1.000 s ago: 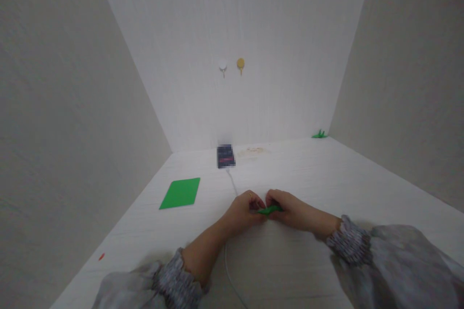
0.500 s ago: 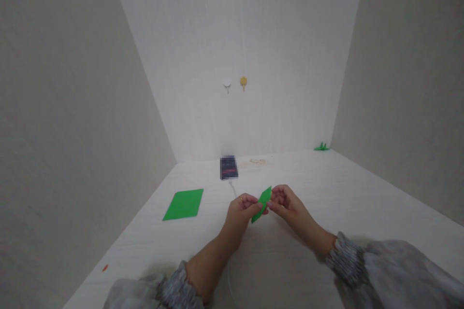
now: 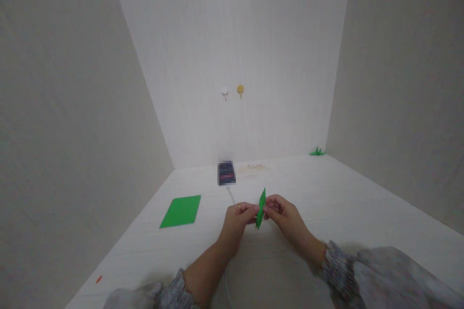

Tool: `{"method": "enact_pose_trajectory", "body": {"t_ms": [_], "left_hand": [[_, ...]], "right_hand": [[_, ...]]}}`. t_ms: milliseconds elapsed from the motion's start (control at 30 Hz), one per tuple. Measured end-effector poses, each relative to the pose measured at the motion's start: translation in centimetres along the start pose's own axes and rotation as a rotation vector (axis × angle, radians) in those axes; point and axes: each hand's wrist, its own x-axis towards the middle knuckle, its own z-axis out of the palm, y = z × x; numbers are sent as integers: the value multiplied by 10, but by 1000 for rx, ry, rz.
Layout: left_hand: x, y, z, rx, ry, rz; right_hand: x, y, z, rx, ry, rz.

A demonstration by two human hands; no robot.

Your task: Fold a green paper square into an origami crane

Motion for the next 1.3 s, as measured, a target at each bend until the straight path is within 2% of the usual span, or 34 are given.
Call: {"method": "enact_pose_trajectory", "body": {"t_ms": [167,333,767,1033,1300], "left_hand": [[0,-1,-2,-57,-26,-38],[2,-4,-4,-87,34,-71],[3,-5,-5,-102,37,-51],[4,-6,-6,-87,66,-41],[3,-4,-3,-93,54,-57]], "right_hand": [[0,1,2,132,47,30],[0,-3,2,40,13,37],[-3,-2,-2,-42,-14,-24],[-3,-1,-4,-188,-28,-163],[-3,0,-3,-89,-27,-105]]}}
